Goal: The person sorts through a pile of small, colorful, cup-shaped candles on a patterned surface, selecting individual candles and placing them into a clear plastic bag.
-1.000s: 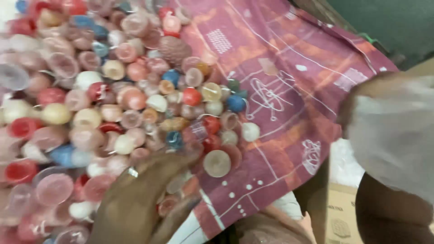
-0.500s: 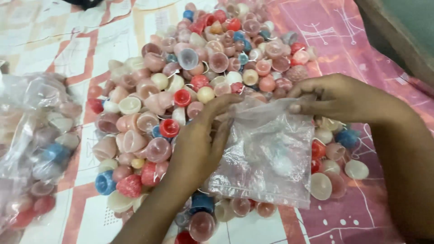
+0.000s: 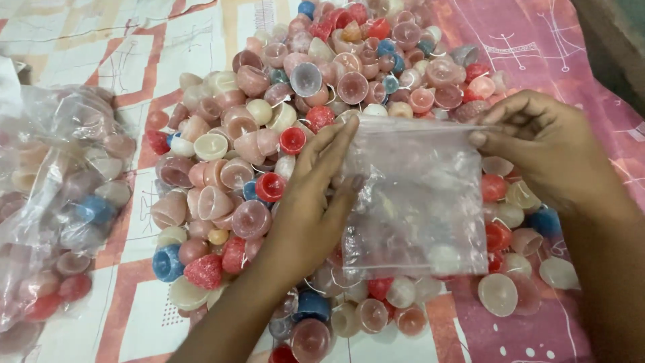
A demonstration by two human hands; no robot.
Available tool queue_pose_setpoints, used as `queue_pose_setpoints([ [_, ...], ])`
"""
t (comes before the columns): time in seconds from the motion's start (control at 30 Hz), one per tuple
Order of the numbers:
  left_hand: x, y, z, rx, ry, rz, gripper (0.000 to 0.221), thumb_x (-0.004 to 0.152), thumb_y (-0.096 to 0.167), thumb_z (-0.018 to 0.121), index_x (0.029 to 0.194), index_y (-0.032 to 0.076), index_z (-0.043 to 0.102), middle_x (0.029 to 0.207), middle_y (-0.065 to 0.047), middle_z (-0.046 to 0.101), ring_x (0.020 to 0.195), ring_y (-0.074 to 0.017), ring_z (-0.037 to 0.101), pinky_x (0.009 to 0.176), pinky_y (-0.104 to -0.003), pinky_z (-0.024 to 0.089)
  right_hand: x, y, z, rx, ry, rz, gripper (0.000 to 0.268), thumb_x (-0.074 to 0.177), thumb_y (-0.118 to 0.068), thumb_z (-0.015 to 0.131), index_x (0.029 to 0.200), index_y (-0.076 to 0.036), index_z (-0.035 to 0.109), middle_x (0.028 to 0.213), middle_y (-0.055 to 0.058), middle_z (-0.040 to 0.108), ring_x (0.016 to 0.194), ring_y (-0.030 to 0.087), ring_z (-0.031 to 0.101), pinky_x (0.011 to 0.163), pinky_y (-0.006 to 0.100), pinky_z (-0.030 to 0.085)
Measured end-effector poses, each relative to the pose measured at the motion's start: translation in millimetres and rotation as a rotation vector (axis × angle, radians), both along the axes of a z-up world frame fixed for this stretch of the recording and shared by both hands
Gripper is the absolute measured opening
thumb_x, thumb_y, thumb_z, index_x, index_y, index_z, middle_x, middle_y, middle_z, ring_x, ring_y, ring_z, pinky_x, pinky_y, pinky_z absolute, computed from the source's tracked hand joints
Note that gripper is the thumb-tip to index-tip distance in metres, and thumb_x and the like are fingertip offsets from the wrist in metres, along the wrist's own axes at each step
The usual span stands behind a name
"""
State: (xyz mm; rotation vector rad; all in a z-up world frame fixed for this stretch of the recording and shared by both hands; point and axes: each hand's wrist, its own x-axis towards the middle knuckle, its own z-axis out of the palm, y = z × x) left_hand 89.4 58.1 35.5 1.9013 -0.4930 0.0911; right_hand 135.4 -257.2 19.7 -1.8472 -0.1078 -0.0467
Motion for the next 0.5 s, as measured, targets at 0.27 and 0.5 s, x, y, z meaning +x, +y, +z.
queue_pose_setpoints([
  [0.27, -2, -2, -1, 0.110, -0.031, -0.115, 0.073, 0.097, -0.001, 0.060, 0.163, 0.014, 0.033, 0.166, -0.018, 0.036, 0.147, -0.0306, 0.048, 0.110, -0.036, 0.048, -4, 22, -6, 0.048, 0.073, -0.039, 0.030, 0.105, -0.017, 0.064, 0.127, 0.002, 0.069, 0.107, 0.008, 0.073, 0.090, 0.013, 0.067, 0.080, 0.028, 0.056],
  [0.5, -5, -6, 21, 0.232, 0.338, -0.020, 0.090, 0.095, 0.012, 0.071, 0.168, 0.031, 0.021, 0.119, -0.014, 0.071, 0.089, -0.0315, 0.076, 0.081, -0.036, 0.061, -10, 23, 20, -0.143, -0.058, 0.058, 0.036, 0.100, -0.023, 0.059, 0.131, -0.004, 0.063, 0.122, 0.010, 0.073, 0.107, 0.018, 0.070, 0.090, 0.034, 0.058],
])
